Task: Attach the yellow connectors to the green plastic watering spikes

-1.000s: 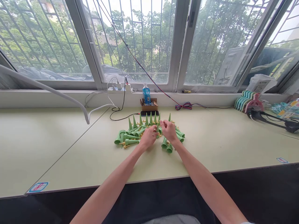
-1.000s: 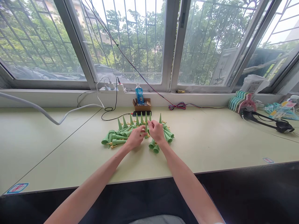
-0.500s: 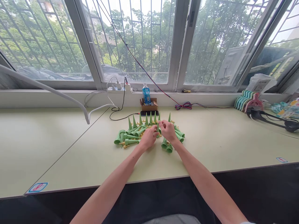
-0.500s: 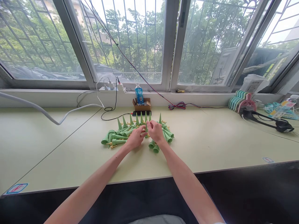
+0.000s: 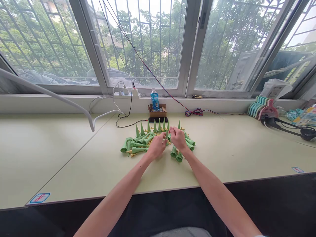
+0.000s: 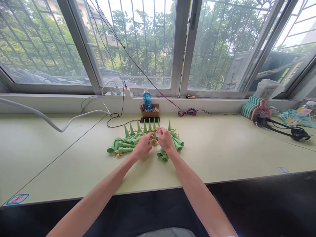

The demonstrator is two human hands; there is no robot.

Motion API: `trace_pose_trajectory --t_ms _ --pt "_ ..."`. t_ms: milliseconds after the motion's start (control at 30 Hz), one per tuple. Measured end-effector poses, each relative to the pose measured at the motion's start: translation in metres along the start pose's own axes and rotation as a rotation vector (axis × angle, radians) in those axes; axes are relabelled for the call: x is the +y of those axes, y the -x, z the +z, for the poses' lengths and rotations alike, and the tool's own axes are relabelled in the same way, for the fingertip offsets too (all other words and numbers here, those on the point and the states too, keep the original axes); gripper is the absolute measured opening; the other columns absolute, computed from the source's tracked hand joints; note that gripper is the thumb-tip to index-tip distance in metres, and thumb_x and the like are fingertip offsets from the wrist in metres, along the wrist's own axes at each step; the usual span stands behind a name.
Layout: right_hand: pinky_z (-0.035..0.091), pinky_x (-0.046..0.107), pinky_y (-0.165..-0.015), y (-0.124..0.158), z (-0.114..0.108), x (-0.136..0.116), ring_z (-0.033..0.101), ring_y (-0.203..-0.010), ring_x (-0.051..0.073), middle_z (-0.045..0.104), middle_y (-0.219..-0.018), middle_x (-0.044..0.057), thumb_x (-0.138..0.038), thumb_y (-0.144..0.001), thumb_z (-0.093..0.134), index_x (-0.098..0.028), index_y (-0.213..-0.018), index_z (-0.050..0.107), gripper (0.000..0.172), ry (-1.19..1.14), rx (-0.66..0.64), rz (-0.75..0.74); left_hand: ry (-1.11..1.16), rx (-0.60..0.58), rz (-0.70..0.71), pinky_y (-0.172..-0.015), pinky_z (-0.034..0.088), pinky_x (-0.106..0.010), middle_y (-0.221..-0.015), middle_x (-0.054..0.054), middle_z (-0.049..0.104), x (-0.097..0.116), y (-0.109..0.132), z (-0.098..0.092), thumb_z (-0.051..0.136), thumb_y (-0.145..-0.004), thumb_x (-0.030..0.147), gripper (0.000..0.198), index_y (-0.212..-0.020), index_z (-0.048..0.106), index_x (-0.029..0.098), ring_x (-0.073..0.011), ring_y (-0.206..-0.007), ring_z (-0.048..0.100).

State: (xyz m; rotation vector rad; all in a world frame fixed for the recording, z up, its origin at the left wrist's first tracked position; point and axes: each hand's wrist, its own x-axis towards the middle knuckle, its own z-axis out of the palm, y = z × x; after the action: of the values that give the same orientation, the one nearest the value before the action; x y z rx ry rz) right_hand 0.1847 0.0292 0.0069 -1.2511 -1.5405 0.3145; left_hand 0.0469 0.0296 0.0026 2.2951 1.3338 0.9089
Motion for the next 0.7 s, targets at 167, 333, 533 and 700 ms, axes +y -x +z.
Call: trace_pose_trajectory --t_ms 167,333,533,700 --pt "0.032 0.026 -0.054 0.0 -0.001 -0.003 0.039 -0.047 0.013 0.045 -0.05 -0.003 -0.05 -0.096 0.031 -0.02 -0.069 0.052 0.045 -0.003 0.009 0.015 0.027 0.025 -0.002 -0.076 0.049 -0.032 -0.109 -0.009 0.067 0.002 0.001 -0.001 0.046 -0.088 0.024 0.022 -0.108 0.055 0.019 -0.0219 -0.086 0.066" --pt "0.031 0.026 -0.052 0.001 -0.001 -0.004 0.037 -0.045 0.013 0.041 -0.048 -0.004 -0.052 -0.095 0.03 -0.02 -0.07 0.052 0.046 -0.029 -0.001 0.025 0.053 0.085 0.078 -0.08 0.049 -0.03 -0.106 -0.008 0.067 0.002 -0.001 -0.003 0.045 -0.085 0.015 0.027 -0.109 0.056 0.019 -0.0215 -0.097 0.063" --pt "0.03 0.026 -0.052 0.001 -0.001 -0.003 0.036 -0.045 0.013 0.038 -0.047 -0.005 -0.052 -0.095 0.029 -0.02 -0.069 0.051 0.047 -0.02 0.001 0.016 -0.024 0.2 0.077 -0.076 0.047 -0.029 -0.101 -0.007 0.066 0.001 -0.003 -0.017 0.043 -0.086 0.014 0.026 -0.104 0.06 0.019 -0.0195 -0.088 0.063" --pt "0.028 0.026 -0.051 0.001 -0.001 -0.004 0.031 -0.045 0.012 0.033 -0.046 -0.006 -0.053 -0.095 0.032 -0.02 -0.068 0.051 0.046 -0.015 -0.001 0.006 -0.144 0.284 -0.043 -0.069 0.046 -0.029 -0.092 -0.007 0.066 -0.004 -0.006 -0.036 0.047 -0.086 0.021 0.019 -0.09 0.066 0.019 -0.0178 -0.072 0.06"
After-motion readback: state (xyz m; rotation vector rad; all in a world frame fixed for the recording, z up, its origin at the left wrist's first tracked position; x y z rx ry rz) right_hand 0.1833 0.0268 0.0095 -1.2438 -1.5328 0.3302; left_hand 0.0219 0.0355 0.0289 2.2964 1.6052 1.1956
